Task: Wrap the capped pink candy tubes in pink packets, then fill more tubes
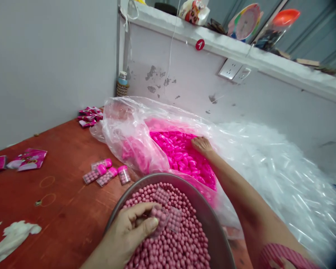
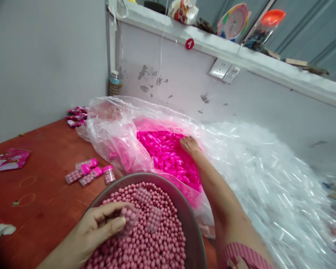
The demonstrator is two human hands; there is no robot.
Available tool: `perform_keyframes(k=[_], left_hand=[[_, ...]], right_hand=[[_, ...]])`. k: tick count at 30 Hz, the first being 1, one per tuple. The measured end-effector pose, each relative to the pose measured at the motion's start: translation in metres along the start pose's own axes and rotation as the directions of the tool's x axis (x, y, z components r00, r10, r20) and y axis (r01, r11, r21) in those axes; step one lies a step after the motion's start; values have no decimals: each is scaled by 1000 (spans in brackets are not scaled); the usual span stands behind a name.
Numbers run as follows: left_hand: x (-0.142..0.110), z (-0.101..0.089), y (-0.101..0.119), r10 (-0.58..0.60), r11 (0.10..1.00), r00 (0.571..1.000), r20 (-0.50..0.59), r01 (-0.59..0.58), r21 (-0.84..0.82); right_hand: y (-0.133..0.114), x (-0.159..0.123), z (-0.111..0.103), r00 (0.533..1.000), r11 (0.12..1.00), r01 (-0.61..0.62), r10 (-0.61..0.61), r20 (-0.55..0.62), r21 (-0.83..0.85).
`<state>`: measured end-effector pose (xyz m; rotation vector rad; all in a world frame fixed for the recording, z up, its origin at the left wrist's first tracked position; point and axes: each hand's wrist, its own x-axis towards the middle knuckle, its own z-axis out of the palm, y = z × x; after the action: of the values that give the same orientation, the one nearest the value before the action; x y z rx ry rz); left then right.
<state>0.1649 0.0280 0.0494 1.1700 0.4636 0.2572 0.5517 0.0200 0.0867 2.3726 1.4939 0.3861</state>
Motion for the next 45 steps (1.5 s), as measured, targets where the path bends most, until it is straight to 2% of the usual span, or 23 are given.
perform_keyframes(k=[4,7,9,11,12,14,18,23,27,30,33,36,37,39,40,42,44,45], left_hand=[[-2,2,7,65,998,998,-21,-65,19],[-2,3,11,105,994,994,-37,-103,41],[-3,4,12,155,986,987,-42,-152,69],[-5,6,12,239,963,970,-37,-233,135],[-6,7,13,287,942,957,-34,-276,190],[-10,8,13,369,883,929,-28,-341,322],[-18,12,14,458,778,889,0,-401,483],[-25,13,13,520,733,854,0,-447,513],[-28,13,11,539,679,842,35,-458,574],[-29,13,7,557,609,827,81,-473,638],[-28,13,3,576,571,809,119,-502,650],[-26,13,3,575,633,815,71,-498,592],[-25,12,4,558,679,828,44,-487,550],[-22,11,7,488,795,873,5,-447,411],[-21,10,8,441,851,897,-7,-416,319],[-17,8,10,356,926,934,-25,-349,141],[-15,6,11,314,949,949,-22,-312,50],[-15,5,11,319,947,948,-13,-318,49]], right_hand=[[-14,-35,-26,986,988,-44,67,-152,149],[-44,-80,-49,976,930,32,49,-211,365],[-70,-114,-66,970,696,170,7,-244,698],[-97,-144,-81,963,506,244,-28,-268,827],[-109,-157,-88,958,456,271,-46,-282,847],[-130,-177,-99,943,419,329,-106,-314,846],[-152,-199,-106,891,449,453,-229,-391,770],[-163,-211,-98,822,552,553,-238,-518,624],[-167,-223,-87,768,669,583,-267,-582,462],[-167,-231,-80,763,732,578,-326,-559,361],[-166,-232,-78,754,735,595,-370,-543,325],[-166,-224,-84,749,689,609,-336,-571,393],[-166,-221,-87,762,650,603,-297,-575,463],[-164,-217,-93,838,504,530,-186,-513,682],[-163,-216,-95,890,381,452,-133,-436,807],[-160,-218,-96,970,47,229,-91,-224,972],[-156,-223,-92,992,-281,31,-112,-64,959],[-154,-224,-88,993,-395,-32,-119,-16,918]])
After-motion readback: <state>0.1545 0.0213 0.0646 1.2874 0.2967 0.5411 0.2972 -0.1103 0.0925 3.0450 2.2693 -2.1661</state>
